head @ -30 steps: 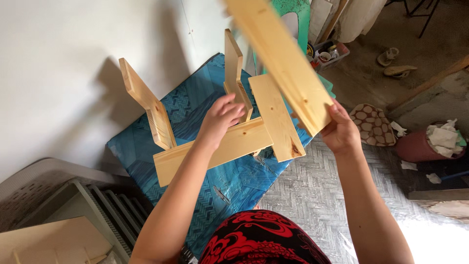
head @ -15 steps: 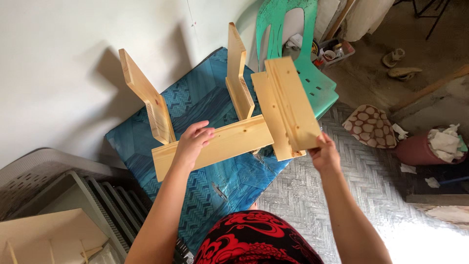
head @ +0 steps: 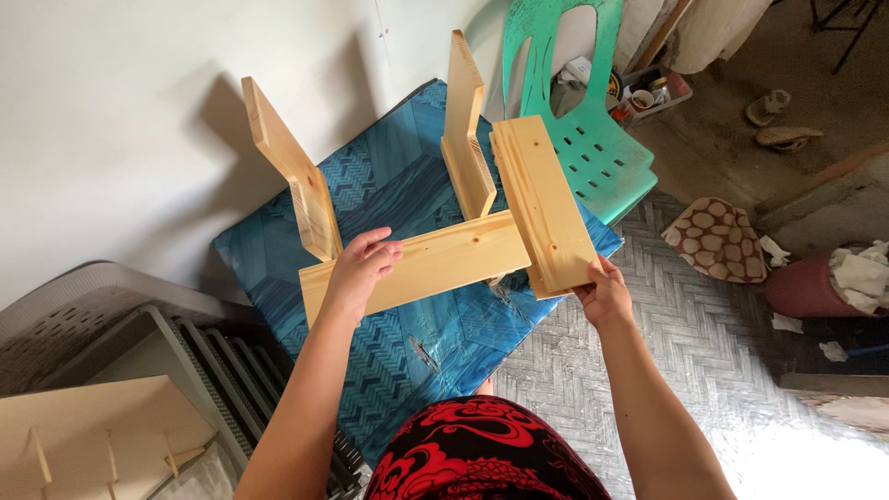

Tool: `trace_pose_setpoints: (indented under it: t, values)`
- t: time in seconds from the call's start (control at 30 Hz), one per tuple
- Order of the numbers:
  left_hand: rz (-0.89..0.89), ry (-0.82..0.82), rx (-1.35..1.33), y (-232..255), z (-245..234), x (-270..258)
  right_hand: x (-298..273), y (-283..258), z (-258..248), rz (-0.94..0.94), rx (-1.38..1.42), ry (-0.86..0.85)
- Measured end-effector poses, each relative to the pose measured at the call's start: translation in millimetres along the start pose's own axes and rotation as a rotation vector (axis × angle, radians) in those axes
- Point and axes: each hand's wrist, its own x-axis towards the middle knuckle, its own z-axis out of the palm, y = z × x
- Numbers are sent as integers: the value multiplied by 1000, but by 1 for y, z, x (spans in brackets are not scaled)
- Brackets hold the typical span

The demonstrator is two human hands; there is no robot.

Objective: The person disassembles a small wooden three-tiered stand by hand, removing the top shelf, middle shelf, and side supports. They place the pieces on a nearby green plastic chair and then retrieve another similar stand to begin disassembling it as well.

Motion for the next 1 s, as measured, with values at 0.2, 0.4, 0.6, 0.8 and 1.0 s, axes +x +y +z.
trace_pose_setpoints:
  t: [0.2,0.4,0.6,0.8,1.0]
  values:
    - [-17,16,11,11,2,-6,-13,-14,21,-38,-333,135]
    - [-9,16,0,11,-3,-6,-39,-22,33,-45,-564,203]
    - [131,125,11,-4,-31,-4,-63,-27,57,-750,-1214,391]
    - [443,505,67,-29,-78,-19,-107,-23,142,-1250,-1127,-61]
    - [523,780,261,-76,-127,-31,-162,21,244,-1244,-1168,-596]
